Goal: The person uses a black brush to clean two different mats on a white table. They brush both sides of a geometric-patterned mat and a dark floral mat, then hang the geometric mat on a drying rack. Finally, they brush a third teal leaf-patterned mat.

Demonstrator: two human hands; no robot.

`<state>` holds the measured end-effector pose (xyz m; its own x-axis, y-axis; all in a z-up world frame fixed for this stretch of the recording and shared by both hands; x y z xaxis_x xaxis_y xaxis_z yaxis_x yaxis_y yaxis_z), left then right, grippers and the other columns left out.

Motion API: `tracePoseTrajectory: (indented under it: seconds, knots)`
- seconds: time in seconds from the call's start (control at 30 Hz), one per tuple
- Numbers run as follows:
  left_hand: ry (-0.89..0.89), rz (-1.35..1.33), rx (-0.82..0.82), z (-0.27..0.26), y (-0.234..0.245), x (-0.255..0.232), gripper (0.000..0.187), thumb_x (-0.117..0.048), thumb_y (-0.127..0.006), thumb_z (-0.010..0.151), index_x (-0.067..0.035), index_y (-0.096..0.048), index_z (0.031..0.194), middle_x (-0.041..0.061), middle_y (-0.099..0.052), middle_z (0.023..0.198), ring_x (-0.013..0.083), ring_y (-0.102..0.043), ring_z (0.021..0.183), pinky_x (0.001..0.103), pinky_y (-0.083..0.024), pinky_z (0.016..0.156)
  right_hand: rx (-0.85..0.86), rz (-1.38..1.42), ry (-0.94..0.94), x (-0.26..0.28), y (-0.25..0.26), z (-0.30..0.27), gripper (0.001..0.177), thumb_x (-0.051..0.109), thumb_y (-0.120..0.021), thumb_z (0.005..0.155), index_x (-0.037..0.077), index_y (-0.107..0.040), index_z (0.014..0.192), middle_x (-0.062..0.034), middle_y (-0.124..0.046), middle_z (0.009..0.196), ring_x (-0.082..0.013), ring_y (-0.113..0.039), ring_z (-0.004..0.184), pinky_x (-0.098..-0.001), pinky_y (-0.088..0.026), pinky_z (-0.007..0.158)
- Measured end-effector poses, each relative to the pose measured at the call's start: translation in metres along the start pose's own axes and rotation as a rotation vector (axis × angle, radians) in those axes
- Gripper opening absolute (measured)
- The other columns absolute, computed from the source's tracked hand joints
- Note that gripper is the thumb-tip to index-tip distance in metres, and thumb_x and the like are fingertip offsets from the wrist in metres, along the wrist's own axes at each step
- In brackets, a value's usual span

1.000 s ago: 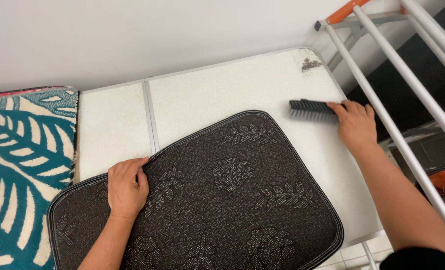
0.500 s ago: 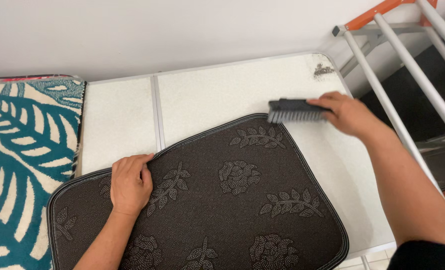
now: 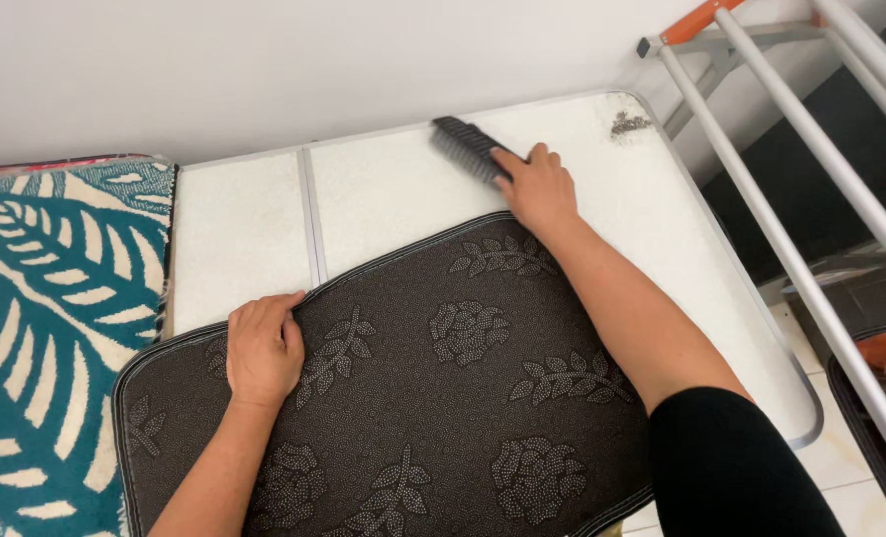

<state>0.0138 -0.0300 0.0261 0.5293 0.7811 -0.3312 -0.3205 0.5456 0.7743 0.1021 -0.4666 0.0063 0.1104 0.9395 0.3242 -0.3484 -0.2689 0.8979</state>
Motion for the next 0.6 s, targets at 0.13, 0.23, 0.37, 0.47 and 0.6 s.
tracePoseTrajectory:
  seconds: [0.13,0.23,0.37,0.47,0.6]
  knots:
    - [-0.003,0.023,-0.011,-0.001,-0.001,0.000,0.028,0.000,-0.062,0.091,-0.009,-0.071,0.116,0.008,-0.071,0.109,0.0278,-0.064,0.104,0.041,-0.045,0.101,-0.124,-0.136,-0.289,-0.062,0.030,0.023,0.047,0.032,-0.067,0.100,0.021,-0.058,0.144,-0.0340,-0.050,0.131,-0.0503,-0.055,0.111,-0.0569,-0.050,0.087]
    - [-0.019,0.032,-0.017,0.000,-0.001,0.000,0.028,-0.001,-0.062,0.089,-0.009,-0.071,0.115,0.008,-0.071,0.107,0.0287,-0.063,0.103,0.041,-0.045,0.100,-0.143,-0.051,-0.230,-0.048,0.064,0.008,0.049,0.032,-0.067,0.099,0.020,-0.058,0.145,-0.0328,-0.051,0.132,-0.0484,-0.055,0.111,-0.0557,-0.050,0.091]
    - [0.010,0.032,0.013,0.001,-0.003,0.004,0.027,-0.003,-0.062,0.091,-0.009,-0.071,0.115,0.008,-0.070,0.103,0.0281,-0.063,0.100,0.040,-0.045,0.099,0.037,0.151,0.119,0.040,0.071,-0.094,0.051,0.033,-0.068,0.095,0.023,-0.060,0.145,-0.0200,-0.062,0.107,-0.0349,-0.057,0.101,-0.0463,-0.051,0.092]
    - [-0.010,0.014,-0.001,0.000,-0.004,0.005,0.027,-0.003,-0.061,0.094,-0.009,-0.071,0.118,0.008,-0.070,0.105,0.0265,-0.063,0.100,0.040,-0.044,0.101,0.211,0.050,0.313,0.076,0.065,-0.162,0.053,0.035,-0.070,0.092,0.025,-0.059,0.143,-0.0166,-0.064,0.108,-0.0326,-0.058,0.096,-0.0452,-0.051,0.087]
    - [0.015,0.023,0.025,-0.001,-0.004,0.009,0.028,-0.004,-0.060,0.094,-0.009,-0.072,0.119,0.008,-0.070,0.105,0.0256,-0.063,0.099,0.040,-0.044,0.101,0.055,-0.007,0.084,0.045,0.094,-0.149,0.051,0.030,-0.072,0.093,0.026,-0.062,0.143,-0.0189,-0.064,0.107,-0.0349,-0.060,0.099,-0.0453,-0.053,0.087]
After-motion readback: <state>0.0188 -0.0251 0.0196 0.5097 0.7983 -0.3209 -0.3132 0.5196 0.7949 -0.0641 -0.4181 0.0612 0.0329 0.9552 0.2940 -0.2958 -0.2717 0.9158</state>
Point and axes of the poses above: each hand's wrist, its own z-axis towards the middle knuckle, its own y-axis out of the back of the hand, x = y × z, the point moved 3 cm from there along z, towards the middle knuckle
